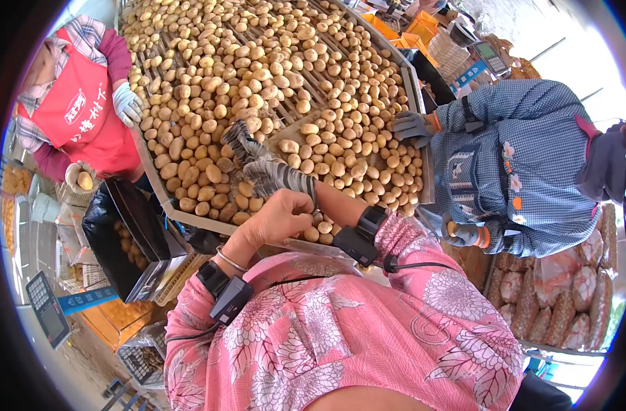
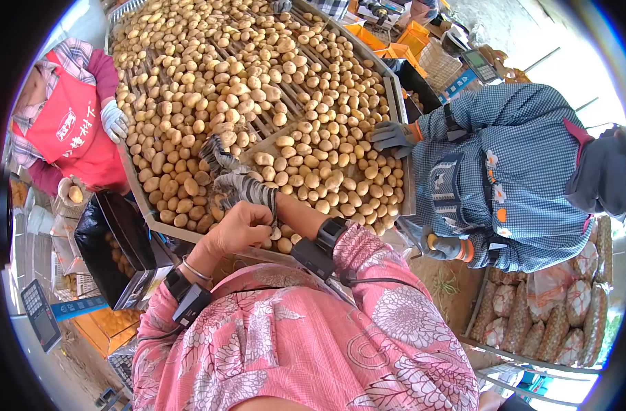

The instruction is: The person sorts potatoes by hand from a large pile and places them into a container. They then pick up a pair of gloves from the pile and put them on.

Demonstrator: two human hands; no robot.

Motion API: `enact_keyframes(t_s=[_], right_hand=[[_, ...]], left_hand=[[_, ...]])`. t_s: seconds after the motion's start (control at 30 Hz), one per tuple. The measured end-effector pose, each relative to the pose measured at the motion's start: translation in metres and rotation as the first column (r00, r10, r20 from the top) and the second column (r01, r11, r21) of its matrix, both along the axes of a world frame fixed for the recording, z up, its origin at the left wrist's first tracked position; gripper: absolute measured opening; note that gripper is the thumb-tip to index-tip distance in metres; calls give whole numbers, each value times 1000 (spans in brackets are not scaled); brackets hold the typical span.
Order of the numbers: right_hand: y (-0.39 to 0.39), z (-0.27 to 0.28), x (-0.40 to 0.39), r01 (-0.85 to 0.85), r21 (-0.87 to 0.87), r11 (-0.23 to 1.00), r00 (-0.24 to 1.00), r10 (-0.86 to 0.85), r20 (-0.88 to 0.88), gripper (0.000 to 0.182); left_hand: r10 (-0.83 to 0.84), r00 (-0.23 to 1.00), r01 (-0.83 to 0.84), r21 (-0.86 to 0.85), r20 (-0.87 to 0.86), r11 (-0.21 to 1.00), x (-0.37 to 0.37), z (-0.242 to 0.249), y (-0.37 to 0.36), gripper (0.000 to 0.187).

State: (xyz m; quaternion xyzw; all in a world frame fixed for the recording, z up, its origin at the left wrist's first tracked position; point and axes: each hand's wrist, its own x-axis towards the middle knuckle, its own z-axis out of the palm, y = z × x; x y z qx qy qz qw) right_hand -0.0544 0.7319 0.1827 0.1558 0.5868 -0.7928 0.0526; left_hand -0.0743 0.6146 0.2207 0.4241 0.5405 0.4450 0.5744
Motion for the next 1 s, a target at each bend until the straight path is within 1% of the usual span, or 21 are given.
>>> enact_keyframes(t_s=[0.33,0.6,0.7,0.73,0.8,0.83,0.9,0.93,1.0], right_hand=[[-10,-5,-12,-6,16,1000,1000,6,-11,35],[-14,-5,-7,-7,49,999,1000,7,-1,36],[-13,-5,-1,-5,53,999,1000,4,9,36],[-10,-8,-3,5,56,998,1000,-6,12,36],[-12,-8,5,3,49,999,1000,-5,24,36],[-11,-8,8,8,43,999,999,-10,36,37],[-14,-7,14,6,36,999,999,-7,50,37],[-14,-7,15,4,32,999,999,-5,54,37],[-14,-9,16,3,27,1000,998,-5,64,37]], left_hand=[[-26,999,26,-7,-23,1000,-2,4,-2,14],[-18,998,18,-5,-53,1000,-1,10,-7,12],[-32,999,33,6,-39,999,-1,3,-7,10],[-8,999,8,-7,-39,1000,-1,4,-8,10],[-40,996,45,54,-80,998,-1,7,-7,9],[-1,997,4,34,-81,999,-1,6,-9,9],[-29,991,41,90,-130,995,-1,0,-9,9],[-4,991,15,81,-131,997,-1,0,-10,9],[-20,995,27,79,-97,996,0,0,-10,11]])
